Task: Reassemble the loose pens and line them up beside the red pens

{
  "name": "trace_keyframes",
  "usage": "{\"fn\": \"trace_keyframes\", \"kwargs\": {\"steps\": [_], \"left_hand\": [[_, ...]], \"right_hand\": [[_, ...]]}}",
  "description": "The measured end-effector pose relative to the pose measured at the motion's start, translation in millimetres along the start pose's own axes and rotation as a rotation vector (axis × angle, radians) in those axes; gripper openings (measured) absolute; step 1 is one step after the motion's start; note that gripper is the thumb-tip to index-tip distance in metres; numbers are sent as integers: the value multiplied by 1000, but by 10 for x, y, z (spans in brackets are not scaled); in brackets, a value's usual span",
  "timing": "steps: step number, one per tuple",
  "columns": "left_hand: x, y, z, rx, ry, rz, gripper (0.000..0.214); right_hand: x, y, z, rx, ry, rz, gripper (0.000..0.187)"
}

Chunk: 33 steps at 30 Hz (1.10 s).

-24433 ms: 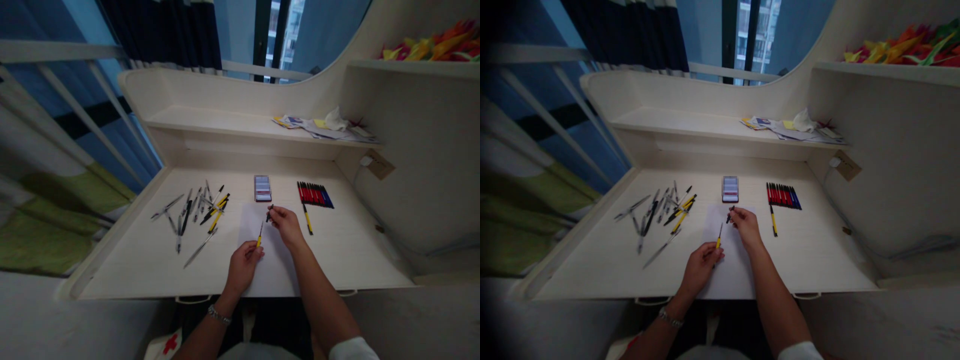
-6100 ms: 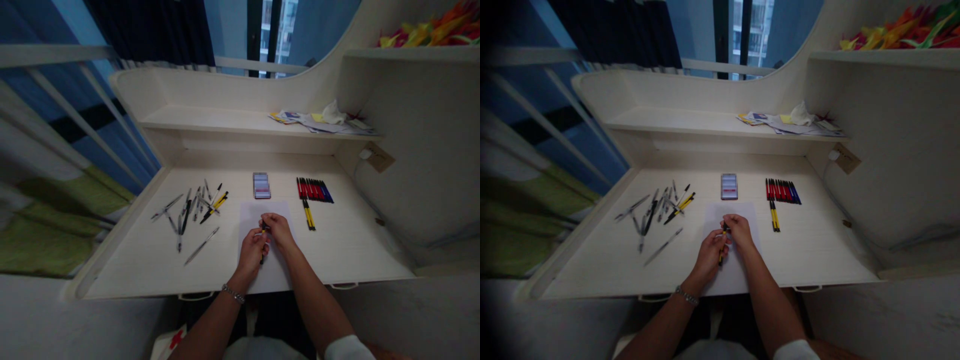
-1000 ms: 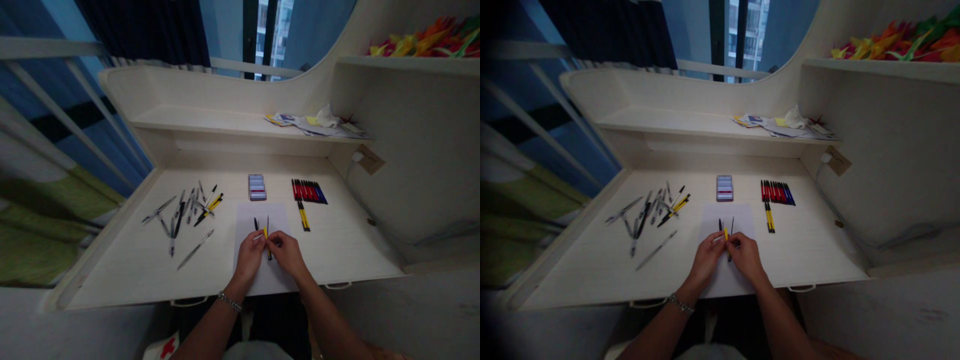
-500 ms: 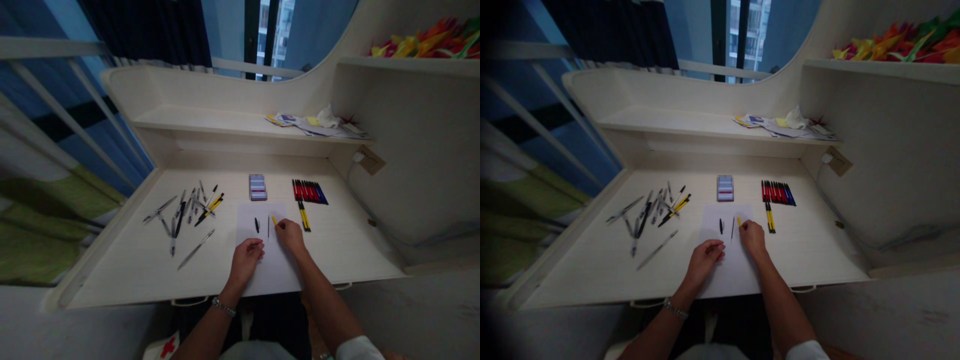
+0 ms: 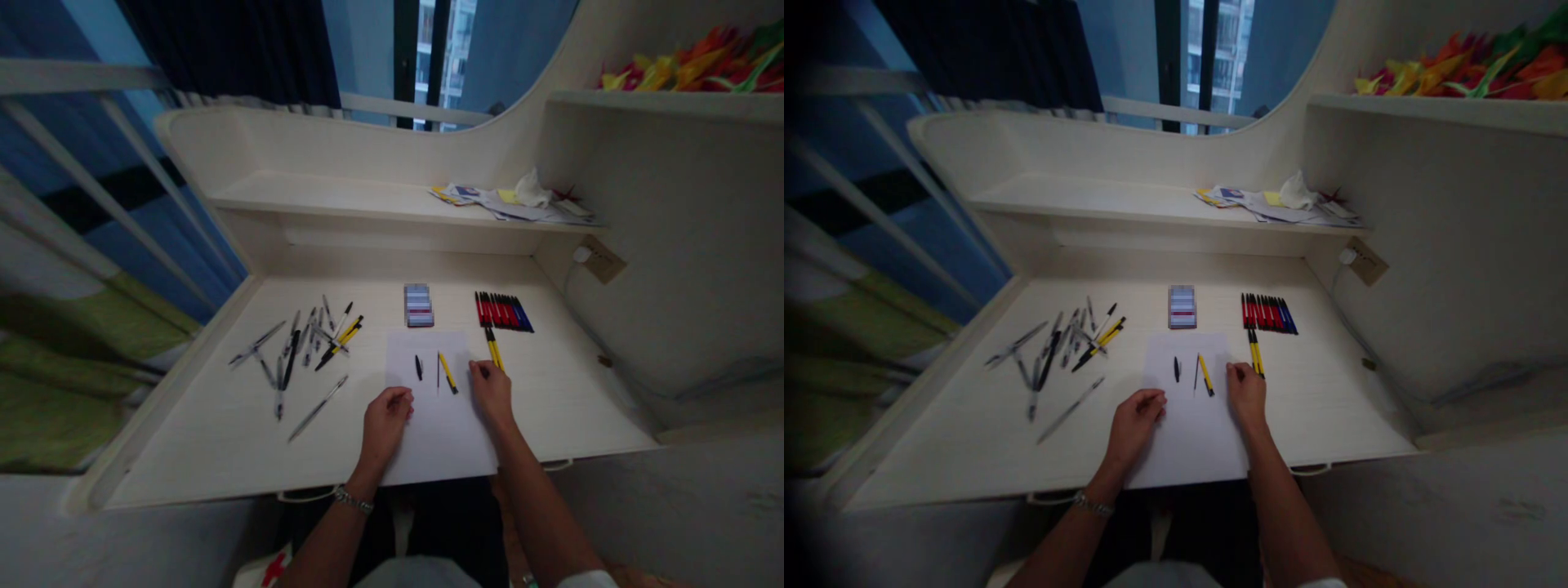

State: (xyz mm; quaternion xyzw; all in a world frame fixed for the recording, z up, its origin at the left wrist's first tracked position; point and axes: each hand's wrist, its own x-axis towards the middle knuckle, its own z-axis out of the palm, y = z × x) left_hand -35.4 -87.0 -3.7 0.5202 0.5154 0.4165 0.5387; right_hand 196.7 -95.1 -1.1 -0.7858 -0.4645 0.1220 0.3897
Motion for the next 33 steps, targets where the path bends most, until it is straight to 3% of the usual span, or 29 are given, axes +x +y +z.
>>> {"fn": "trace_keyframes", "kwargs": {"steps": [9, 18, 25, 29, 33], "left_hand": [[-7, -26, -9, 48, 12, -2, 28], [-11, 19, -3, 64, 4, 19, 26], [11, 12, -7, 155, -7, 77, 22], [18, 26, -20, 173, -23, 93, 22], [2, 139, 67, 31, -63, 28, 31]], "right_hand": [[-3, 44, 22, -84, -50, -16, 36], [35, -303, 83, -277, -304, -85, 28], [100, -361, 186, -422, -322, -4, 23], [142, -343, 128, -305, -334, 42, 24], [-4, -420, 78, 26, -421, 7, 26]]}}
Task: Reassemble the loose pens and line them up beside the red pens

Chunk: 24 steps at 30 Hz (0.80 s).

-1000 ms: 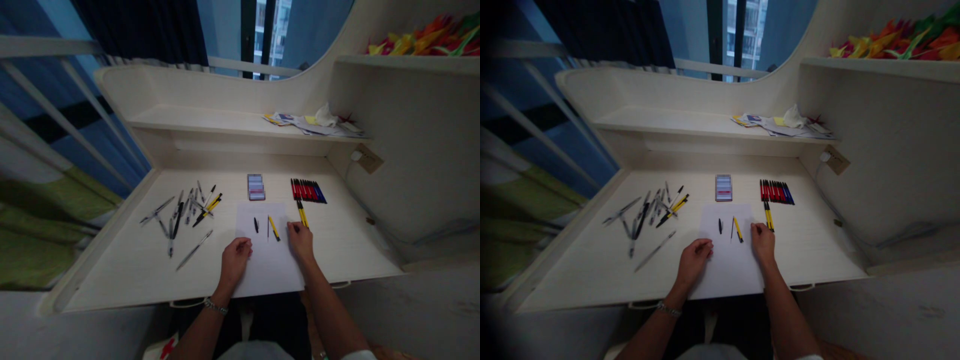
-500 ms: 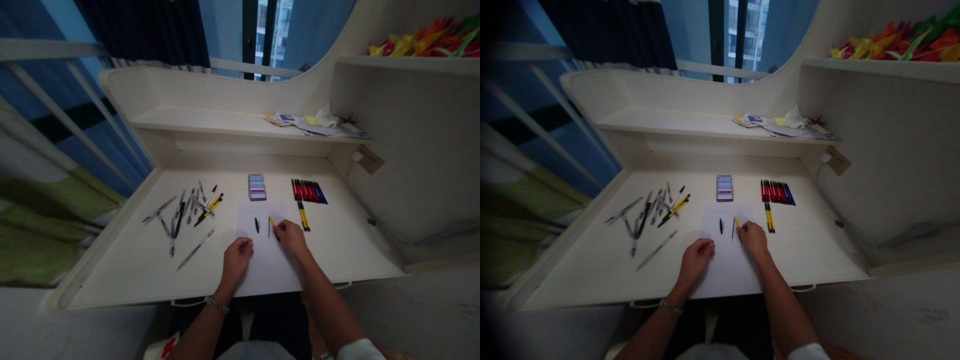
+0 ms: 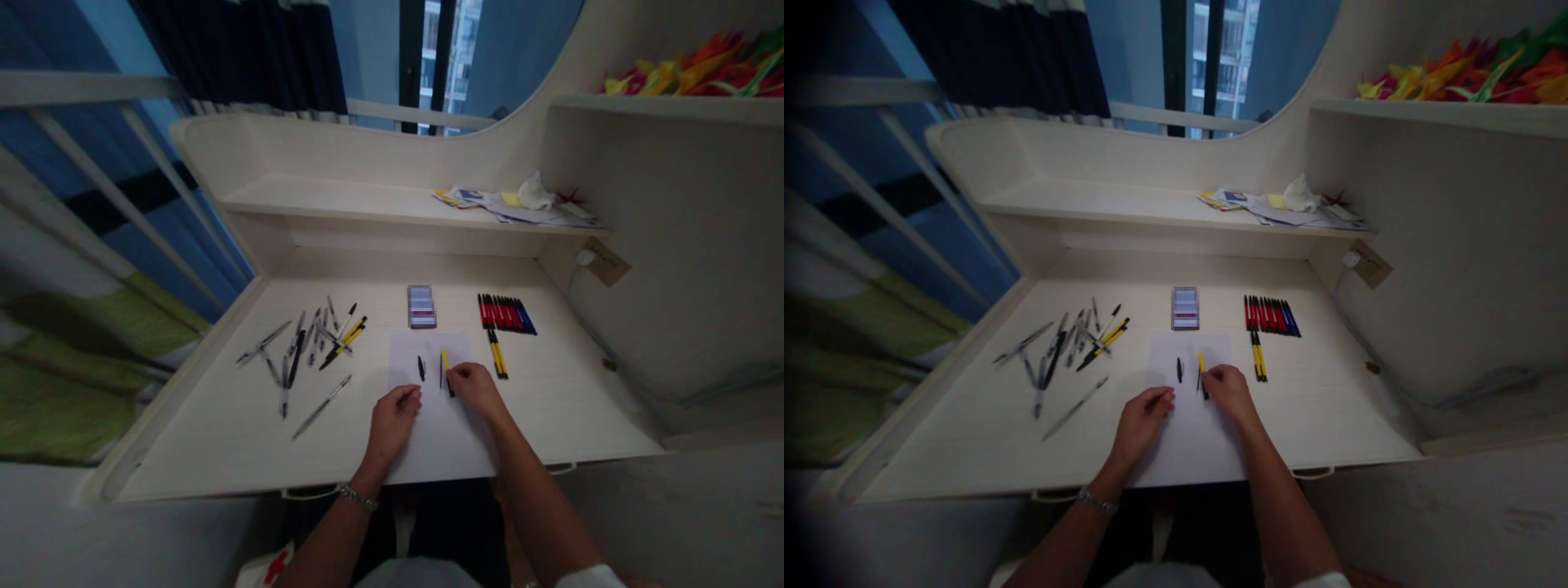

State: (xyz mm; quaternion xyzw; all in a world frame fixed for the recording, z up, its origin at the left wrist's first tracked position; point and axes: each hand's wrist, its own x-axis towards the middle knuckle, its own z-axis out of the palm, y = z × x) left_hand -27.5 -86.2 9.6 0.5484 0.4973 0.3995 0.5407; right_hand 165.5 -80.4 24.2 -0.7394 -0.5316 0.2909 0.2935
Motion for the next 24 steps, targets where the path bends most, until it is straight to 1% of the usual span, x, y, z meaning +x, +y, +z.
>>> {"fn": "trace_keyframes", "kwargs": {"steps": [2, 4, 6, 7, 9, 11, 12, 13, 15, 18, 22, 24], "left_hand": [[-5, 65, 80, -139, -42, -49, 37], [-13, 109, 155, -282, -81, -95, 41], [-21, 127, 203, -381, -90, -129, 43], [-24, 128, 213, -410, -82, -144, 44], [-27, 117, 209, -438, -52, -178, 45], [-24, 95, 189, -440, -23, -207, 47], [-22, 81, 178, -437, -12, -215, 47], [-20, 65, 170, -435, -5, -218, 47], [-22, 32, 164, -437, -6, -211, 46], [-33, -6, 174, -439, -20, -192, 43], [-46, -12, 182, -397, -29, -194, 44], [-48, -3, 178, -368, -35, -195, 45]], "right_hand": [[-139, -84, 57, 143, -88, -90, 26], [-269, -169, 113, 236, -174, -151, 25], [-338, -219, 136, 276, -228, -195, 25], [-338, -222, 130, 270, -228, -211, 24], [-272, -179, 90, 195, -148, -218, 22], [-146, -91, 36, 54, 9, -192, 20], [-76, -43, 14, -27, 58, -181, 19], [-11, 3, -2, -99, 78, -177, 20], [92, 72, -7, -211, 58, -198, 21], [159, 108, 30, -301, 8, -208, 23], [147, 68, 59, -338, 12, -174, 19], [121, 27, 41, -289, 16, -186, 19]]}}
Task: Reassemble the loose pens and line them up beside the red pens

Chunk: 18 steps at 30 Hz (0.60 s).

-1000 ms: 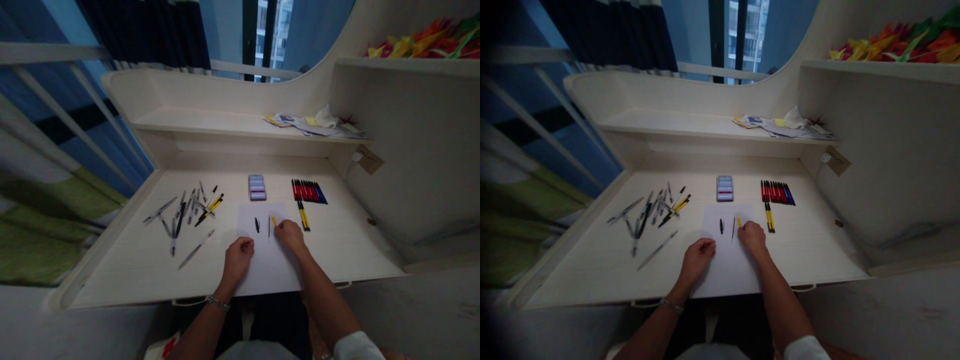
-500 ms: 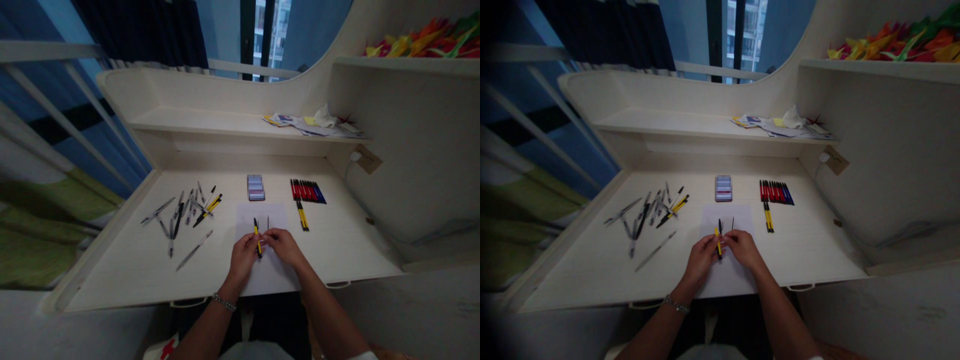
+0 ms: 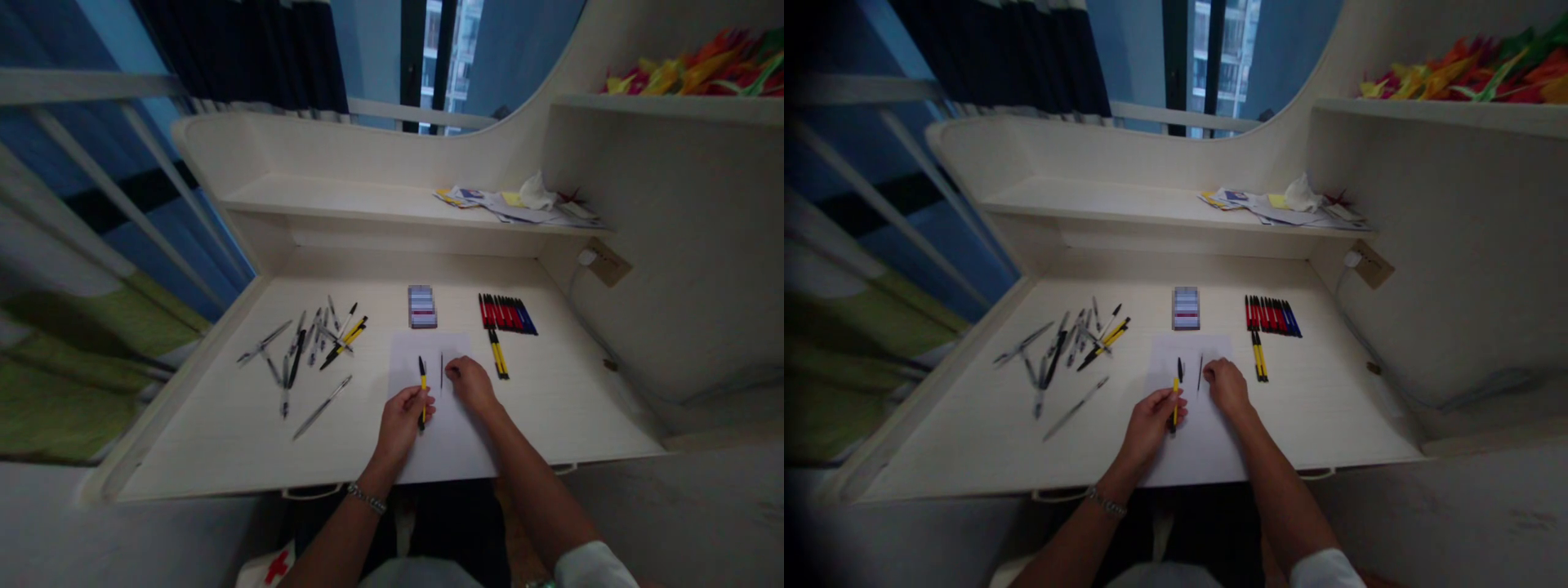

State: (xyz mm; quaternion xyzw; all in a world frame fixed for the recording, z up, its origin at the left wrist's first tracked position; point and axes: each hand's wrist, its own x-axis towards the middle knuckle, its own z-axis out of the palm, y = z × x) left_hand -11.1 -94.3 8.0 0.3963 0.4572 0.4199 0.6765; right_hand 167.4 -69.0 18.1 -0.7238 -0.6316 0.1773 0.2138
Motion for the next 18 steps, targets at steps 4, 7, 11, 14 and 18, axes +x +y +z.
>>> {"fn": "trace_keyframes", "kwargs": {"steps": [4, 7, 11, 14, 18], "left_hand": [[-8, 24, -2, 73, -21, 18, 44], [-19, 38, 3, 118, -36, 53, 40], [-28, 45, 6, 153, -50, 79, 39], [-26, 38, 1, 163, -56, 88, 39], [-24, 22, -4, 166, -57, 85, 39]], "right_hand": [[-55, -116, -101, 249, 14, -60, 19], [-104, -227, -167, 376, 22, -122, 19], [-164, -337, -223, 386, 41, -221, 19], [-190, -372, -249, 324, -3, -270, 20], [-205, -391, -275, 223, -50, -309, 22]]}}
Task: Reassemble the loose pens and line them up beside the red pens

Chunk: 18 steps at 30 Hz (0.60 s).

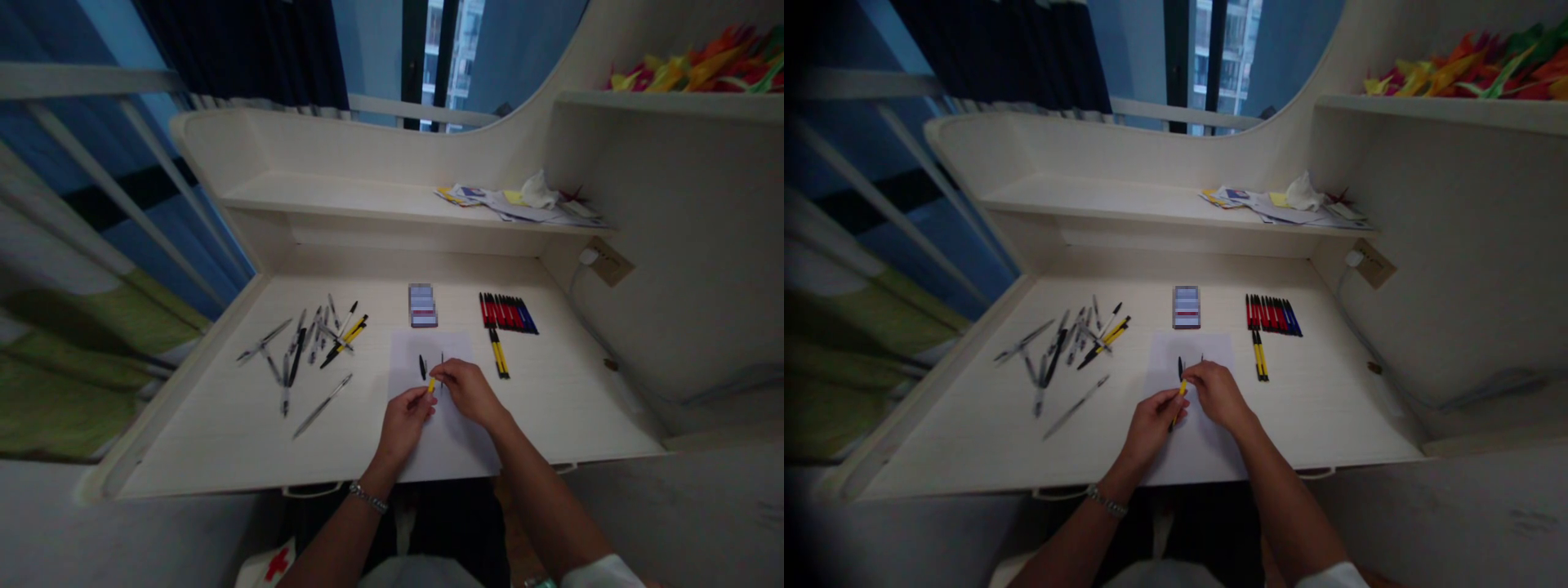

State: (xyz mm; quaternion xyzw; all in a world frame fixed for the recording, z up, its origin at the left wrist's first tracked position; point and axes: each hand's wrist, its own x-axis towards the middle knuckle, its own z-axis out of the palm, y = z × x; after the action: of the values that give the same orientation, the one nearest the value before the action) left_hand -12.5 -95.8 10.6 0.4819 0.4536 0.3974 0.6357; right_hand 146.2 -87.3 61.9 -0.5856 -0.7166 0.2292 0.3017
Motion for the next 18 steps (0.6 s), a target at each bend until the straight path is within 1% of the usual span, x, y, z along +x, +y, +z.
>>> {"fn": "trace_keyframes", "kwargs": {"steps": [4, 7, 9, 11, 12, 14, 16, 18], "left_hand": [[-8, -14, -6, 8, -13, 16, 37], [-14, -12, -10, -19, -12, 18, 37], [-15, 0, -9, -44, -4, 7, 37], [-15, 14, -5, -62, 2, -4, 38], [-15, 19, -3, -66, 6, -7, 38], [-15, 20, 0, -75, 9, -8, 38], [-16, 9, 0, -84, 8, -5, 38], [-15, -3, -2, -94, 6, -1, 37]], "right_hand": [[-16, -23, -46, -38, -69, -58, 26], [-25, 1, -86, 46, -127, -86, 32], [-6, 61, -87, 119, -132, -45, 37], [41, 150, -57, 118, -88, 46, 37], [75, 199, -31, 74, -54, 107, 34], [154, 286, 37, -87, 16, 265, 28], [231, 342, 115, -256, 17, 421, 26], [298, 361, 189, -372, -27, 520, 29]]}}
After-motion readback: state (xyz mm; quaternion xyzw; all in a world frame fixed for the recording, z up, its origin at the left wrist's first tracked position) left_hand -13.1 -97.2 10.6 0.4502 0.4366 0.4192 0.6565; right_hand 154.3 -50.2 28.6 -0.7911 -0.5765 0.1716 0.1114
